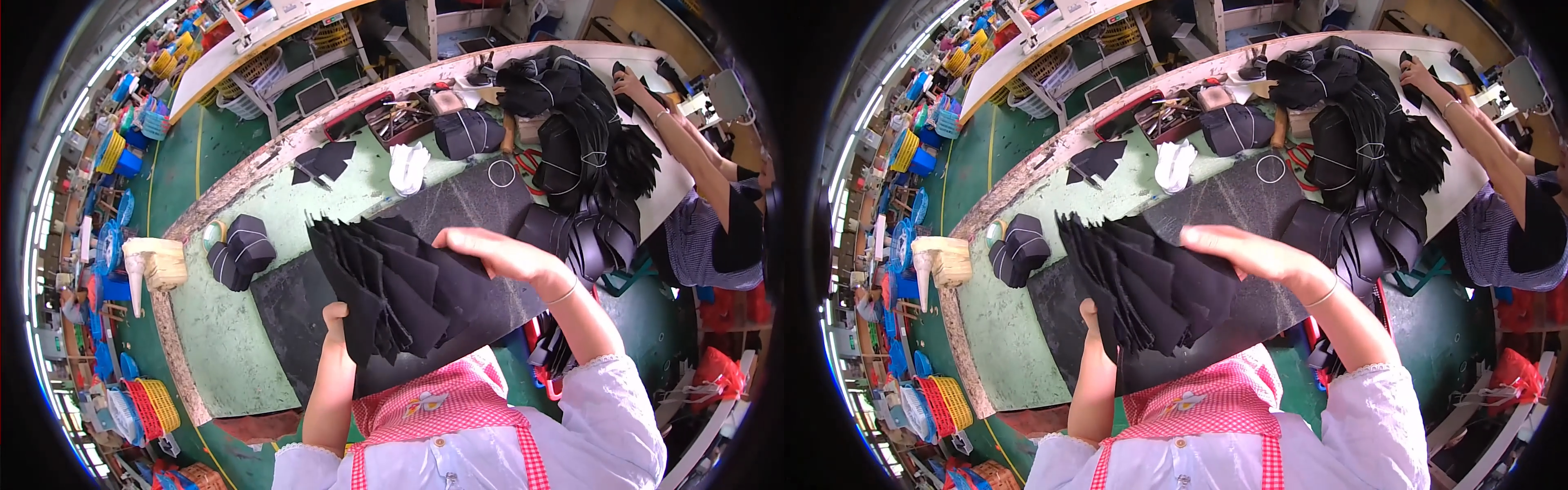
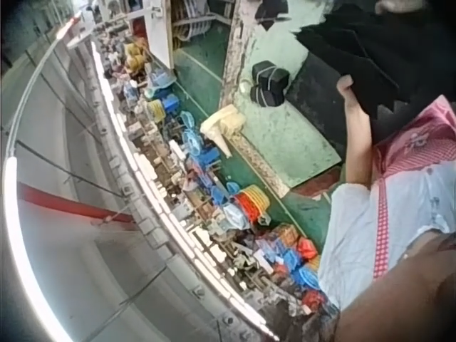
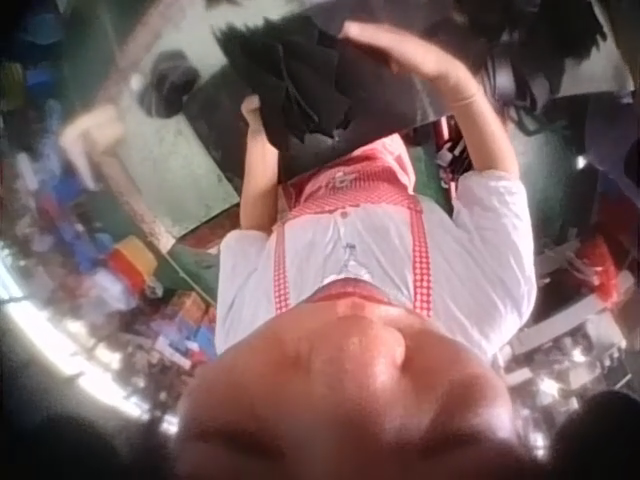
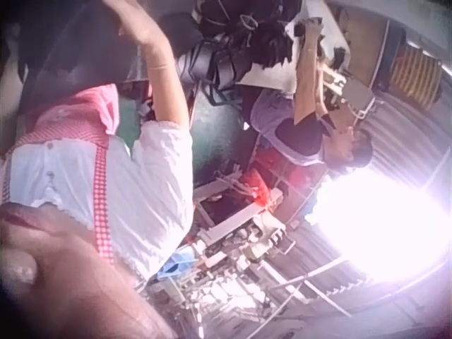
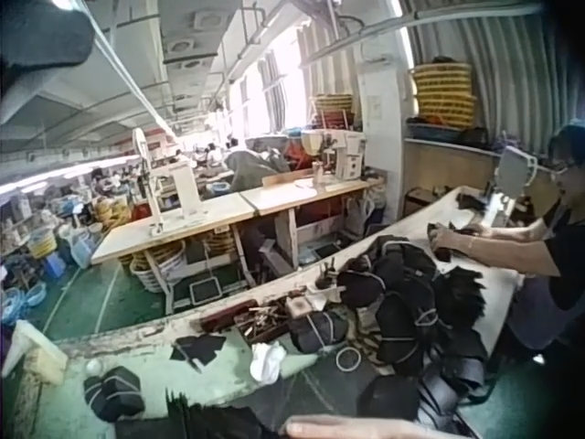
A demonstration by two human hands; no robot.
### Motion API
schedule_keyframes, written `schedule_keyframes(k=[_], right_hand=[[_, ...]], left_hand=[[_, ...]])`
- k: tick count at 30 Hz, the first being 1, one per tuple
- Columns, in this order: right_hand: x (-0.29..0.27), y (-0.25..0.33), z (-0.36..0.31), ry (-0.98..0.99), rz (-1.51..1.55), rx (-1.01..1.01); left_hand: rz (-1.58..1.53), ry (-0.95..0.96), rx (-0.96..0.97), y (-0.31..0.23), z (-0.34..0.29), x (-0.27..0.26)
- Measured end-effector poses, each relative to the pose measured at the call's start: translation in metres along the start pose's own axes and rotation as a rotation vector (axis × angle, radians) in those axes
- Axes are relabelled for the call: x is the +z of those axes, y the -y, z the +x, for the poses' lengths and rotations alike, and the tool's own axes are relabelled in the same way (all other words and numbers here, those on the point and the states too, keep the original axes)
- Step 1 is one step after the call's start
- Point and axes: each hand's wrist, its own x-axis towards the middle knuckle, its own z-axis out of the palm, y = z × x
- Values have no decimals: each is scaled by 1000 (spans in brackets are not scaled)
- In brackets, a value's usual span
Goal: Sorting and stacking black fabric shoe components at a workbench in a factory.
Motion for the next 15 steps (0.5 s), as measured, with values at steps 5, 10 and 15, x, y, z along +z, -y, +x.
schedule_keyframes(k=[5, 10, 15], right_hand=[[22, 1, -7, -25, -378, -166], [60, -55, -1, -621, -778, -385], [45, -45, -28, -304, -438, -425]], left_hand=[[1, 6, -35, 13, -6, 4], [248, -305, -36, 25, 11, 63], [252, -298, -184, 9, -15, 26]])
